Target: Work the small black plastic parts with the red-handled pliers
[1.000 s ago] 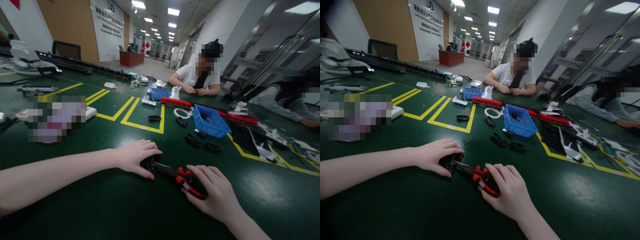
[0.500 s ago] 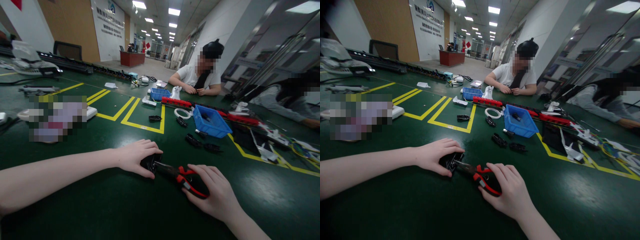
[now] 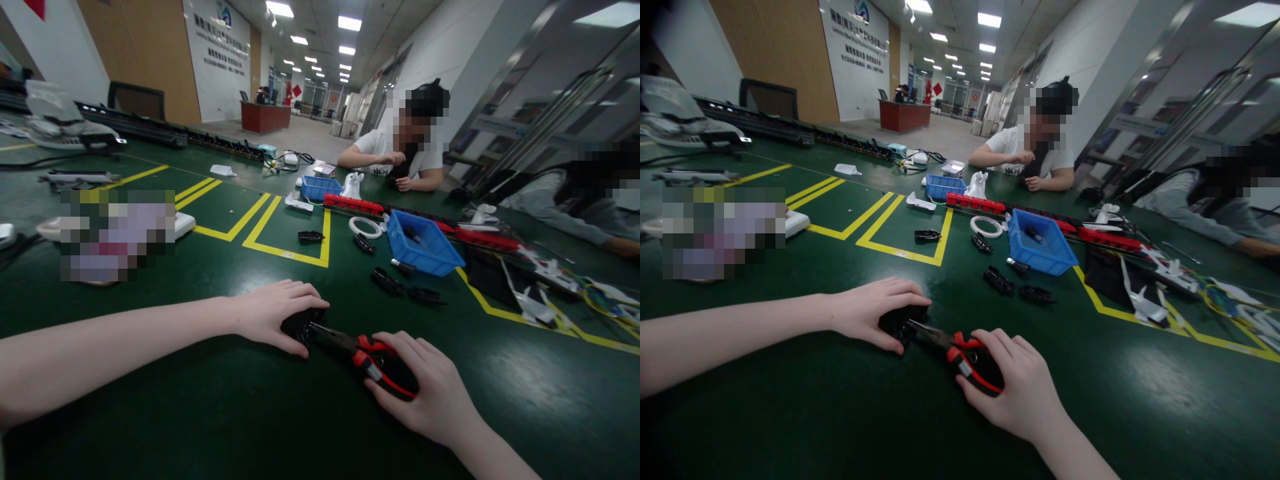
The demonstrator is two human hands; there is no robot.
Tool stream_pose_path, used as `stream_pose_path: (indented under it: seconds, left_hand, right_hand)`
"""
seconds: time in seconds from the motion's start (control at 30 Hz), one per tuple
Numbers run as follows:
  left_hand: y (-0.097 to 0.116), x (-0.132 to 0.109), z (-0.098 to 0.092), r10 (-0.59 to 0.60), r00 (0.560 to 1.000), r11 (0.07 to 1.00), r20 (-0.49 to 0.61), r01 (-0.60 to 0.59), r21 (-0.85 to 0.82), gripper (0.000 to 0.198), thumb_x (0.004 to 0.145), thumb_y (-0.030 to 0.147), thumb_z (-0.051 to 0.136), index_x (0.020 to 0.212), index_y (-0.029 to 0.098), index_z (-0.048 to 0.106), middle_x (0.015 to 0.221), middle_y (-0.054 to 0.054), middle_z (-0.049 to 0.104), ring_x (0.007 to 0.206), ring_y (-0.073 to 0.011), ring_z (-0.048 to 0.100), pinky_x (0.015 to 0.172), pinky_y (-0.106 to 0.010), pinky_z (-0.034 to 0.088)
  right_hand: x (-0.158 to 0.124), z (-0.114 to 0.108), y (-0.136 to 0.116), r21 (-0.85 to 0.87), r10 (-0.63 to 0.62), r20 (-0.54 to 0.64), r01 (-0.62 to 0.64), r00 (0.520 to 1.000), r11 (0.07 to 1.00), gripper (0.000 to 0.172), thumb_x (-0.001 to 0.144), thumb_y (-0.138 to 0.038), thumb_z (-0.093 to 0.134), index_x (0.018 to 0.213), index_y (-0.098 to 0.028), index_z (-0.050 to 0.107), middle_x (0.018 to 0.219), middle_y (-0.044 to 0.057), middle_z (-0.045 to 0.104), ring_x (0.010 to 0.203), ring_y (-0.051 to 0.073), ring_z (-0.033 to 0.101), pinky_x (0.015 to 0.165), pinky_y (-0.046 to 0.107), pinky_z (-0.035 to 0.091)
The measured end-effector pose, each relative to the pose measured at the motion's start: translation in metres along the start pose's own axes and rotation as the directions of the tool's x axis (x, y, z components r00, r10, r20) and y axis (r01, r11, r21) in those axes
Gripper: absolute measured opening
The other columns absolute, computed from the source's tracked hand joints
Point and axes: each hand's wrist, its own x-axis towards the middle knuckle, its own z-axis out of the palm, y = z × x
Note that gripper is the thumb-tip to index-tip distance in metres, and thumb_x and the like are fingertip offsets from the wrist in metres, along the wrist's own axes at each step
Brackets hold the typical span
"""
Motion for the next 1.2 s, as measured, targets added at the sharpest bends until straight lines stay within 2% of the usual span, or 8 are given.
stream_pose_path:
  seconds: [0.33,0.53,0.67,0.9,1.07,1.2]
  left_hand:
    - [0.0029,0.0002,-0.0017,0.01,0.999,1.0,0.037,-0.011,0.021,0.063,0.084,0.047,0.067,0.137,0.02,0.044,0.131,-0.011,0.055,0.115,-0.0267,0.055,0.093,-0.036,0.044]
    - [0.004,0.0004,-0.0023,-0.02,1.0,0.999,-0.02,0.021,0.048,0.08,0.079,0.052,0.069,0.144,0.018,0.035,0.142,-0.014,0.045,0.128,-0.0326,0.045,0.108,-0.046,0.033]
    - [0.0032,0.0009,-0.0022,-0.038,0.999,0.999,0.006,0.038,0.036,0.079,0.08,0.052,0.069,0.144,0.019,0.036,0.14,-0.013,0.047,0.127,-0.0321,0.046,0.108,-0.047,0.033]
    - [0.0034,0.0008,-0.0029,-0.031,1.0,0.999,0.007,0.03,0.04,0.079,0.079,0.051,0.07,0.143,0.018,0.038,0.143,-0.015,0.044,0.129,-0.0323,0.044,0.107,-0.046,0.036]
    - [0.0033,0.0001,-0.0026,0.001,1.0,1.0,0.004,-0.002,0.024,0.074,0.081,0.047,0.069,0.143,0.02,0.038,0.151,-0.014,0.037,0.136,-0.0329,0.039,0.111,-0.048,0.033]
    - [0.0024,0.001,-0.0026,0.008,0.999,1.0,0.035,-0.008,-0.002,0.068,0.083,0.047,0.068,0.14,0.02,0.043,0.146,-0.012,0.045,0.132,-0.0303,0.043,0.11,-0.045,0.035]
  right_hand:
    - [-0.0008,-0.0001,0.0009,0.009,0.055,0.074,-0.056,0.996,0.998,0.044,0.079,-0.039,0.065,0.117,-0.021,0.054,0.097,0.006,0.069,0.079,0.019,0.067,0.067,0.032,0.055]
    - [0.0004,0.0011,0.0009,-0.027,0.042,0.071,-0.04,0.997,0.999,0.044,0.078,-0.04,0.066,0.115,-0.019,0.056,0.097,0.007,0.069,0.075,0.019,0.065,0.062,0.032,0.053]
    - [-0.0001,0.001,0.0006,-0.024,0.042,0.068,-0.04,0.997,0.999,0.045,0.078,-0.04,0.066,0.117,-0.019,0.055,0.099,0.007,0.069,0.075,0.018,0.065,0.062,0.031,0.053]
    - [-0.002,0.0027,0.0031,-0.052,0.009,-0.017,-0.01,1.0,0.999,0.052,0.078,-0.041,0.066,0.123,-0.018,0.054,0.107,0.011,0.068,0.087,0.021,0.067,0.072,0.033,0.055]
    - [-0.0018,0.003,0.0038,-0.073,-0.011,-0.057,0.006,0.998,0.997,0.052,0.078,-0.039,0.066,0.124,-0.017,0.055,0.109,0.012,0.067,0.089,0.023,0.066,0.073,0.035,0.055]
    - [-0.0017,0.0015,0.0035,-0.069,-0.007,-0.089,0.001,0.996,0.998,0.052,0.078,-0.038,0.067,0.125,-0.018,0.054,0.108,0.012,0.067,0.089,0.023,0.066,0.074,0.037,0.055]
